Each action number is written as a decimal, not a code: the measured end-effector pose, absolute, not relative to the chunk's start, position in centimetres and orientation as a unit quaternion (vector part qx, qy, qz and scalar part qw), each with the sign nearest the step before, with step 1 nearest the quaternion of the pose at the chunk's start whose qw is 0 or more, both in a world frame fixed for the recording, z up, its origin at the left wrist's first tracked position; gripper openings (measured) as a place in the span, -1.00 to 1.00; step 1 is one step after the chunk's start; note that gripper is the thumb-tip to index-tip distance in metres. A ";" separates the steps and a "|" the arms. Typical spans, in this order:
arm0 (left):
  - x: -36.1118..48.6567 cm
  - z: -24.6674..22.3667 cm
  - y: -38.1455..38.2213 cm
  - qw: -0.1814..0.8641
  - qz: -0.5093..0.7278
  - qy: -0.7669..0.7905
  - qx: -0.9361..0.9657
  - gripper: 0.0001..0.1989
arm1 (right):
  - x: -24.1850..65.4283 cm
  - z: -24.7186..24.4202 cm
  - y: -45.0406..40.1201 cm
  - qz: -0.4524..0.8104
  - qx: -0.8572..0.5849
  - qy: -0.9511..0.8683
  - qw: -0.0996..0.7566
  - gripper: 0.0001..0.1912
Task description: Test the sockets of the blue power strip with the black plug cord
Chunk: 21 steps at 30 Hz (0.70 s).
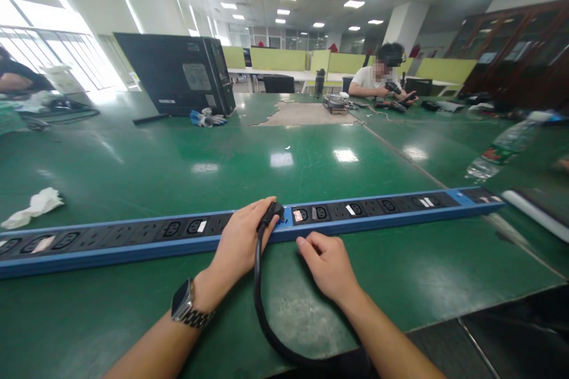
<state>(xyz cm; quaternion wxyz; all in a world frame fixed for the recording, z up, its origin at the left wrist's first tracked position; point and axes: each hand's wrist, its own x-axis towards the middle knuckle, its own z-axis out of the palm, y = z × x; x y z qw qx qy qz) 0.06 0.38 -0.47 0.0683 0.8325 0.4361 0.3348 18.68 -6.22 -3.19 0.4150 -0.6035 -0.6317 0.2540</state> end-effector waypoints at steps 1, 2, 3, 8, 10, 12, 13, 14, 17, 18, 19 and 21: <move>0.1 -0.5 0.4 0.066 0.334 0.436 0.833 -0.62 | 18.7 -3.2 -6.2 0.254 -0.604 -0.632 0.414 -0.57; 0.2 -0.4 0.4 0.061 0.331 0.437 0.834 -0.63 | 18.7 -3.2 -6.2 0.254 -0.605 -0.632 0.413 -0.57; 0.4 -0.3 0.3 0.055 0.328 0.439 0.835 -0.64 | 18.7 -3.3 -6.2 0.253 -0.605 -0.633 0.411 -0.58; 1.1 0.3 0.0 0.035 0.305 0.421 0.854 -0.71 | 19.0 -3.6 -6.1 0.274 -0.599 -0.618 0.430 -0.55; 1.1 0.5 0.0 0.030 0.296 0.407 0.864 -0.69 | 18.8 -3.2 -5.8 0.328 -0.595 -0.573 0.459 -0.51; 0.8 0.7 -0.1 0.028 0.282 0.403 0.870 -0.65 | 18.2 -2.4 -5.3 0.421 -0.595 -0.501 0.466 -0.46; 0.6 0.7 -0.1 0.026 0.273 0.404 0.873 -0.61 | 17.8 -1.9 -5.1 0.473 -0.594 -0.468 0.452 -0.44; 0.4 0.7 -0.2 0.022 0.263 0.408 0.874 -0.56 | 17.2 -1.3 -4.8 0.521 -0.591 -0.443 0.428 -0.43; -0.2 0.6 -0.4 -0.005 0.229 0.435 0.871 -0.39 | 15.6 0.4 -4.2 0.608 -0.579 -0.409 0.357 -0.45; -0.3 0.5 -0.5 -0.017 0.218 0.446 0.868 -0.37 | 15.2 0.8 -4.0 0.613 -0.582 -0.400 0.353 -0.48; -0.4 0.3 -0.5 -0.030 0.208 0.455 0.866 -0.36 | 14.8 1.2 -3.9 0.613 -0.587 -0.389 0.359 -0.51; -0.4 0.0 -0.5 -0.053 0.189 0.463 0.865 -0.39 | 14.4 2.0 -3.6 0.617 -0.588 -0.351 0.388 -0.61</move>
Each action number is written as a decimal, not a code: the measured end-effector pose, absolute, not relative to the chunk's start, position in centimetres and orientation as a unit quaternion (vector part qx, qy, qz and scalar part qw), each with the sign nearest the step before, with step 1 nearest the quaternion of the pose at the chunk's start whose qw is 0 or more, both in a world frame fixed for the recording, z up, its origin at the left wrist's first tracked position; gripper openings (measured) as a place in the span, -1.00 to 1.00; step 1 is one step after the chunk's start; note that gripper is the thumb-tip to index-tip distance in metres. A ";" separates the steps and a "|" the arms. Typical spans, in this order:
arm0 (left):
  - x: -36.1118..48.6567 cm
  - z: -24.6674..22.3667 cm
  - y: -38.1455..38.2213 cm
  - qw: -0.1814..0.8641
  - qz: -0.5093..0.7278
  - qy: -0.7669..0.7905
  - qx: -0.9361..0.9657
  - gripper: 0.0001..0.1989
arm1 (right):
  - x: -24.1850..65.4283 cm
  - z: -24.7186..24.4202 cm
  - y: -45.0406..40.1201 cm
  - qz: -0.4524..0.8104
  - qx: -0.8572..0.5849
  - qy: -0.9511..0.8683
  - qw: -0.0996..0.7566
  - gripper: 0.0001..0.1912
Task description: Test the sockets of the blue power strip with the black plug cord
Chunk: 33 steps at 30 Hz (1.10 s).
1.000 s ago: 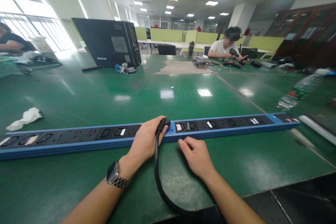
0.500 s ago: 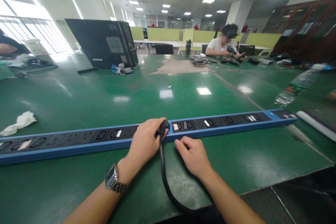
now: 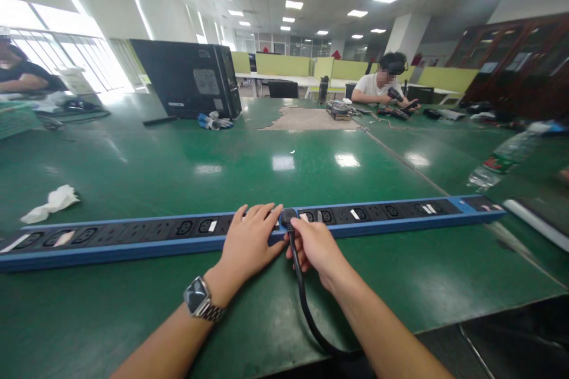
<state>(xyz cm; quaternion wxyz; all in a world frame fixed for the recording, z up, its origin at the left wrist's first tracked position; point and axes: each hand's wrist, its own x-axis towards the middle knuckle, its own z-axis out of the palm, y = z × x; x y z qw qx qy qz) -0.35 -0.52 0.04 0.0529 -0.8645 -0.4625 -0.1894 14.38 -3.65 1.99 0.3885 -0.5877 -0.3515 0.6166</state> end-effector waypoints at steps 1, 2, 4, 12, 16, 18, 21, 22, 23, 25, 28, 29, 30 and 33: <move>-0.3 -0.1 -0.5 0.062 -0.183 -0.464 -0.865 -0.41 | 14.3 2.5 -3.6 0.628 -0.578 -0.325 0.407 -0.66; -0.2 -0.2 -0.5 0.069 -0.179 -0.463 -0.865 -0.42 | 14.4 3.1 -3.6 0.648 -0.557 -0.294 0.428 -0.69; -0.1 -0.3 -0.4 0.074 -0.178 -0.461 -0.866 -0.40 | 15.0 4.5 -3.7 0.685 -0.492 -0.242 0.481 -0.70; -0.2 -0.6 -0.4 0.061 -0.201 -0.468 -0.859 -0.32 | 23.2 5.0 -4.5 0.587 -0.556 -0.266 0.525 -0.66; -0.2 -0.6 -0.3 0.059 -0.205 -0.469 -0.857 -0.32 | 25.9 2.8 -4.4 0.548 -0.633 -0.278 0.470 -0.62; -0.2 -0.5 -0.4 0.058 -0.207 -0.469 -0.856 -0.32 | 26.2 2.6 -4.4 0.522 -0.648 -0.301 0.466 -0.60; -0.1 -0.5 -0.4 0.057 -0.207 -0.471 -0.856 -0.32 | 25.8 2.9 -4.2 0.493 -0.669 -0.336 0.443 -0.60; -0.1 -0.5 -0.5 0.057 -0.207 -0.470 -0.856 -0.32 | 25.6 3.0 -4.1 0.486 -0.673 -0.345 0.439 -0.60; -0.1 -0.5 -0.5 0.058 -0.207 -0.468 -0.857 -0.32 | 25.4 3.0 -4.0 0.481 -0.673 -0.351 0.439 -0.60; -0.2 -0.6 -0.5 0.060 -0.208 -0.465 -0.858 -0.33 | 25.1 2.9 -3.9 0.470 -0.673 -0.348 0.452 -0.60; -0.3 -0.6 -0.4 0.060 -0.212 -0.463 -0.858 -0.34 | 24.9 2.8 -3.9 0.459 -0.678 -0.331 0.469 -0.60; -0.3 -0.6 -0.4 0.058 -0.213 -0.463 -0.858 -0.35 | 24.9 2.8 -4.0 0.468 -0.680 -0.325 0.462 -0.60; -0.3 -0.6 -0.4 0.057 -0.215 -0.462 -0.859 -0.35 | 24.9 2.9 -4.1 0.482 -0.679 -0.320 0.452 -0.59; -0.3 -0.6 -0.4 0.055 -0.219 -0.461 -0.858 -0.34 | 25.2 3.3 -4.5 0.529 -0.663 -0.295 0.440 -0.59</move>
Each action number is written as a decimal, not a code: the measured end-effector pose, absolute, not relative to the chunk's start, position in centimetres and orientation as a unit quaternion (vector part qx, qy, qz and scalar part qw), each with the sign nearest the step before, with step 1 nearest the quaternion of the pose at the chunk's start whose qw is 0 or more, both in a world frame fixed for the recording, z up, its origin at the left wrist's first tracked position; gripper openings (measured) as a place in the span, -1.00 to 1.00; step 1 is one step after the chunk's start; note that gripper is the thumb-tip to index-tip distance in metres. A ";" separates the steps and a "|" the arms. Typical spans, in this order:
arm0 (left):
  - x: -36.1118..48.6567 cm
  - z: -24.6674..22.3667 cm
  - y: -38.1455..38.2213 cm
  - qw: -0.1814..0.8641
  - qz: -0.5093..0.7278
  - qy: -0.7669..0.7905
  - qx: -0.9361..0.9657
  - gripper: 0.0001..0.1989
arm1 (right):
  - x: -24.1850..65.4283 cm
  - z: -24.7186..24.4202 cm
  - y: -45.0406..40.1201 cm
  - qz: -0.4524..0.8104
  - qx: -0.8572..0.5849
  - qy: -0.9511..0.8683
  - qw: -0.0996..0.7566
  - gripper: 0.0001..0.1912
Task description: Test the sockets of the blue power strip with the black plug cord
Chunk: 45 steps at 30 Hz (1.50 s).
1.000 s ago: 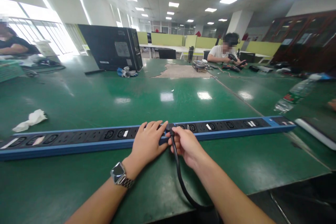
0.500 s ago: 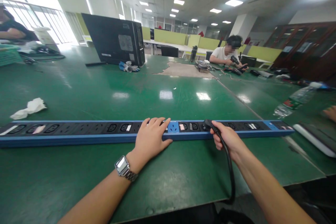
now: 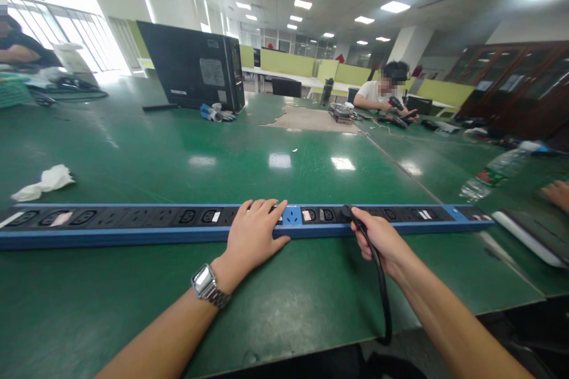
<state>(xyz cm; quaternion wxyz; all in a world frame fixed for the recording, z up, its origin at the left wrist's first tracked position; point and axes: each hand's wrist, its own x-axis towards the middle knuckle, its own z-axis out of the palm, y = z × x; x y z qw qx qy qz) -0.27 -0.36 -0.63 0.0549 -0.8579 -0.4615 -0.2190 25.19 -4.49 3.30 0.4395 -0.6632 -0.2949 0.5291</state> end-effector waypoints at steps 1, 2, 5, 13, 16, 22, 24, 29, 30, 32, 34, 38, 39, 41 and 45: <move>-0.3 -0.6 -0.4 0.055 -0.219 -0.462 -0.858 -0.34 | 25.3 3.4 -4.5 0.541 -0.655 -0.281 0.447 -0.58; -0.3 -0.6 -0.4 0.056 -0.219 -0.462 -0.858 -0.34 | 25.5 3.6 -4.5 0.552 -0.647 -0.266 0.453 -0.58; -0.2 -0.7 -0.4 0.057 -0.214 -0.462 -0.859 -0.34 | 25.8 3.8 -4.3 0.557 -0.647 -0.252 0.455 -0.56; -0.2 -0.7 -0.2 0.062 -0.203 -0.463 -0.860 -0.31 | 25.3 3.8 -4.3 0.491 -0.681 -0.309 0.446 -0.56; -0.3 -0.7 -0.3 0.063 -0.199 -0.465 -0.861 -0.31 | 24.9 3.6 -4.6 0.479 -0.684 -0.305 0.457 -0.56; -0.2 -0.5 -0.4 0.064 -0.195 -0.468 -0.860 -0.33 | 23.9 2.7 -4.5 0.440 -0.688 -0.311 0.486 -0.58; -0.2 -0.5 -0.4 0.067 -0.194 -0.469 -0.859 -0.33 | 23.5 2.5 -4.3 0.454 -0.681 -0.303 0.489 -0.59; -0.3 -0.5 -0.4 0.069 -0.194 -0.468 -0.860 -0.33 | 24.1 3.3 -4.9 0.480 -0.642 -0.279 0.529 -0.62; -0.3 -0.5 -0.4 0.070 -0.195 -0.467 -0.860 -0.33 | 24.8 3.8 -5.2 0.471 -0.624 -0.284 0.555 -0.63; -0.3 -0.6 -0.4 0.071 -0.197 -0.466 -0.860 -0.33 | 27.3 4.8 -5.6 0.454 -0.605 -0.295 0.584 -0.64; -0.2 -0.5 -0.5 0.071 -0.198 -0.466 -0.860 -0.34 | 30.9 5.5 -5.7 0.443 -0.627 -0.297 0.567 -0.66; -0.2 -0.4 -0.5 0.063 -0.201 -0.468 -0.858 -0.34 | 38.2 5.2 -5.4 0.448 -0.714 -0.229 0.487 -0.60; -0.2 -0.4 -0.5 0.062 -0.202 -0.468 -0.858 -0.34 | 39.4 4.9 -5.4 0.462 -0.723 -0.215 0.467 -0.59; -0.2 -0.4 -0.5 0.061 -0.203 -0.467 -0.858 -0.33 | 40.8 4.2 -5.3 0.484 -0.726 -0.206 0.444 -0.58; -0.2 -0.5 -0.5 0.063 -0.200 -0.467 -0.859 -0.33 | 40.6 3.5 -5.1 0.492 -0.713 -0.235 0.440 -0.58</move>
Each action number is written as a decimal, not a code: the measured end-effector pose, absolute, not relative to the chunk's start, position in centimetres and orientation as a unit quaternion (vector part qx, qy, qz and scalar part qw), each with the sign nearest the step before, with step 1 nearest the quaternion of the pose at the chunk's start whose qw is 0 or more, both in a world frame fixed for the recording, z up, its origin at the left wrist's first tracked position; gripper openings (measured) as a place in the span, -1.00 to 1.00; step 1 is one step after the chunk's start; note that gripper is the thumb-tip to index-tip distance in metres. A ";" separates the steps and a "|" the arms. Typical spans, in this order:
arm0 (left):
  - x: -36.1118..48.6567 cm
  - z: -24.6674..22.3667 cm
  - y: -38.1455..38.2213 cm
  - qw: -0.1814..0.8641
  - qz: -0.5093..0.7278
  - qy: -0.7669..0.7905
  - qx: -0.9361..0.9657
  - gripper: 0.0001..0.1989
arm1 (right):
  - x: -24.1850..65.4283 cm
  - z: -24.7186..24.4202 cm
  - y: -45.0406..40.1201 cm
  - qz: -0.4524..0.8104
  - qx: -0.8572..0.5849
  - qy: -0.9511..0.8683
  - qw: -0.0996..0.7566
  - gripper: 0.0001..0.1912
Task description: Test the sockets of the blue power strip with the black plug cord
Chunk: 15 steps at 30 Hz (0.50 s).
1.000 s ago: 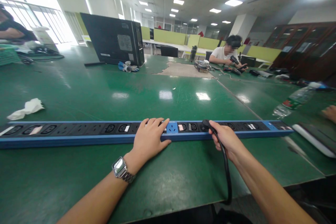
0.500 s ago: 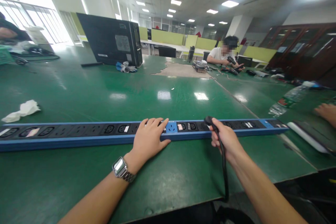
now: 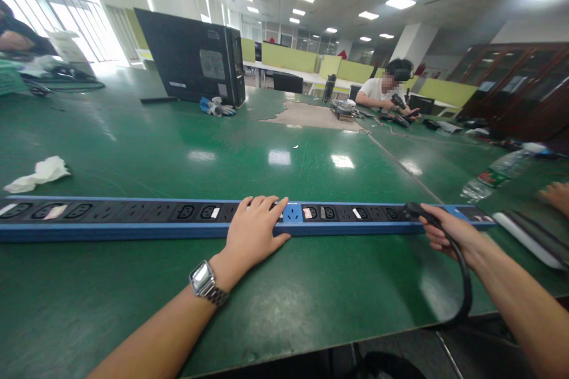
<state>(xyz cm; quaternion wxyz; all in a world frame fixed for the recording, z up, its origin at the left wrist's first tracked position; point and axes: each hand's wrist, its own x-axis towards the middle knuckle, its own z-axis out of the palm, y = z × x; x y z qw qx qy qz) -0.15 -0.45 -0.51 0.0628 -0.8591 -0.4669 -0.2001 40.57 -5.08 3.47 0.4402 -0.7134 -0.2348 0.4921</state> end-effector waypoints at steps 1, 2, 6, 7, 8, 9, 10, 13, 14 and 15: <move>-0.2 -0.5 -0.5 0.063 -0.198 -0.467 -0.859 -0.32 | 40.4 3.5 -4.9 0.493 -0.713 -0.241 0.436 -0.58; -0.2 -0.5 -0.5 0.063 -0.195 -0.468 -0.860 -0.32 | 40.3 3.5 -4.8 0.493 -0.715 -0.246 0.430 -0.58; -0.2 -0.4 -0.5 0.064 -0.184 -0.470 -0.861 -0.32 | 40.3 3.8 -4.7 0.453 -0.748 -0.247 0.418 -0.56; -0.2 -0.3 -0.5 0.064 -0.183 -0.470 -0.861 -0.32 | 40.3 3.8 -4.8 0.443 -0.753 -0.248 0.418 -0.56; -0.2 -0.3 -0.4 0.064 -0.184 -0.470 -0.861 -0.32 | 40.2 3.9 -4.9 0.432 -0.757 -0.252 0.420 -0.57; -0.2 -0.3 -0.4 0.064 -0.184 -0.469 -0.861 -0.32 | 40.1 3.9 -5.0 0.421 -0.760 -0.259 0.422 -0.57; -0.2 -0.3 -0.4 0.063 -0.184 -0.469 -0.862 -0.33 | 40.0 3.9 -5.0 0.410 -0.763 -0.266 0.423 -0.58; -0.2 -0.4 -0.4 0.063 -0.183 -0.470 -0.861 -0.33 | 39.8 3.9 -4.8 0.377 -0.781 -0.267 0.420 -0.59; -0.2 -0.4 -0.4 0.062 -0.182 -0.470 -0.862 -0.33 | 39.8 3.8 -4.7 0.373 -0.786 -0.258 0.420 -0.59; -0.2 -0.4 -0.4 0.061 -0.182 -0.470 -0.861 -0.33 | 39.8 3.7 -4.5 0.372 -0.789 -0.248 0.422 -0.58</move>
